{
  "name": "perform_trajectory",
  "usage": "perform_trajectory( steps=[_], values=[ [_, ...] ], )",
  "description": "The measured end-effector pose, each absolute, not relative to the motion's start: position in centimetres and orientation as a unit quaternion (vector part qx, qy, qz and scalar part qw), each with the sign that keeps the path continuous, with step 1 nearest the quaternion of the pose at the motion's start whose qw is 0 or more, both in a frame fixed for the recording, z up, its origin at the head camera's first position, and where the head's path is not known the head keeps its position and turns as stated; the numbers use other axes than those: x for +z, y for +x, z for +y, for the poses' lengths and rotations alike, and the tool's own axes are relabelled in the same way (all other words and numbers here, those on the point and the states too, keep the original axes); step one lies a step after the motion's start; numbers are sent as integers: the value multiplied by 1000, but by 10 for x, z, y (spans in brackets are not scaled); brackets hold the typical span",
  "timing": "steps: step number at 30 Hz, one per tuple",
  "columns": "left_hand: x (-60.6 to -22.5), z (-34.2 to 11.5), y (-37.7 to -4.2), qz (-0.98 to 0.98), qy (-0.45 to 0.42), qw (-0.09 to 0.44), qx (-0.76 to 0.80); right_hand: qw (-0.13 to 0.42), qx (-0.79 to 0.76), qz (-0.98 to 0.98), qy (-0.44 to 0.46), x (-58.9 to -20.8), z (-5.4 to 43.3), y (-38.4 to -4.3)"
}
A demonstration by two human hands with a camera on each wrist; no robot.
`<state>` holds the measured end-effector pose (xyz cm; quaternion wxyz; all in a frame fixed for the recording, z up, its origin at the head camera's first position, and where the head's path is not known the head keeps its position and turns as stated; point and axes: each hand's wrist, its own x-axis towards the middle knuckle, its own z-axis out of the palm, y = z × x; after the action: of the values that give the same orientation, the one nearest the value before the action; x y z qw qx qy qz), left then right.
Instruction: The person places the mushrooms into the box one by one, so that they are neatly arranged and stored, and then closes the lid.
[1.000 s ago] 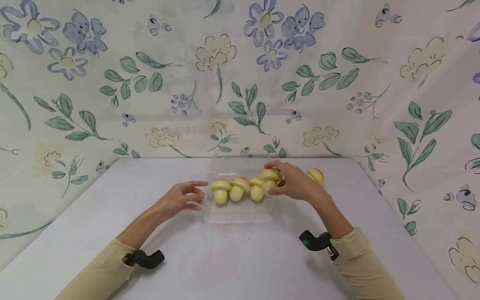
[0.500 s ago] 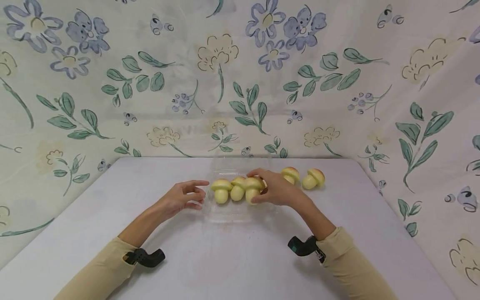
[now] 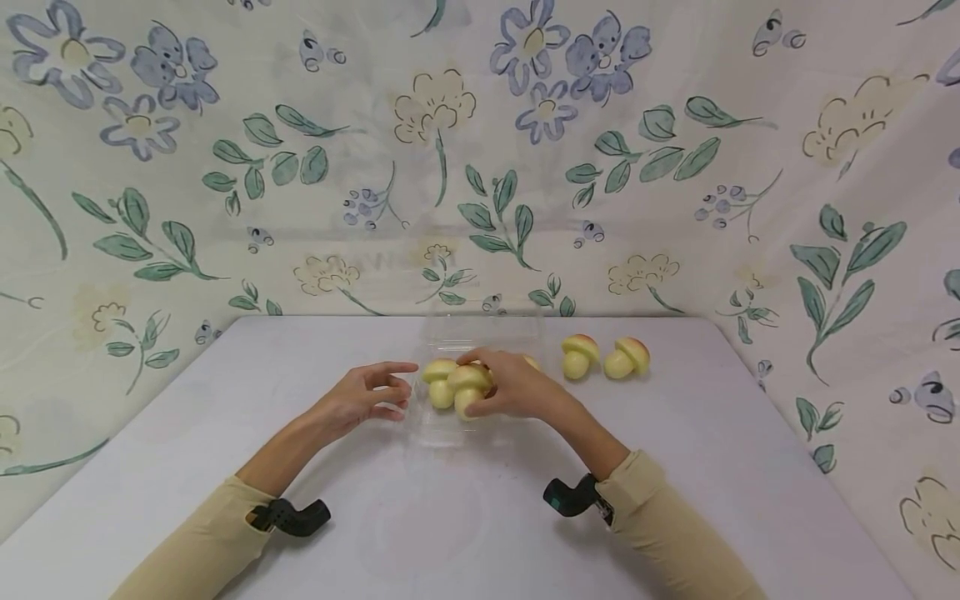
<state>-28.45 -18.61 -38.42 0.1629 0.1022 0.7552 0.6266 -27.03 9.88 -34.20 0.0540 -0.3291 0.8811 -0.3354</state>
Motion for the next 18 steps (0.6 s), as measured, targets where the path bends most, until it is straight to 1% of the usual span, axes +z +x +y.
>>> perform_trajectory(
  steps=[10, 18],
  values=[
    [-384, -186, -285, 755, 105, 159, 627, 51, -343, 874, -339, -348, 74, -273],
    [-385, -187, -285, 761, 108, 159, 620, 61, -360, 862, -352, -355, 63, -272]
  ],
)
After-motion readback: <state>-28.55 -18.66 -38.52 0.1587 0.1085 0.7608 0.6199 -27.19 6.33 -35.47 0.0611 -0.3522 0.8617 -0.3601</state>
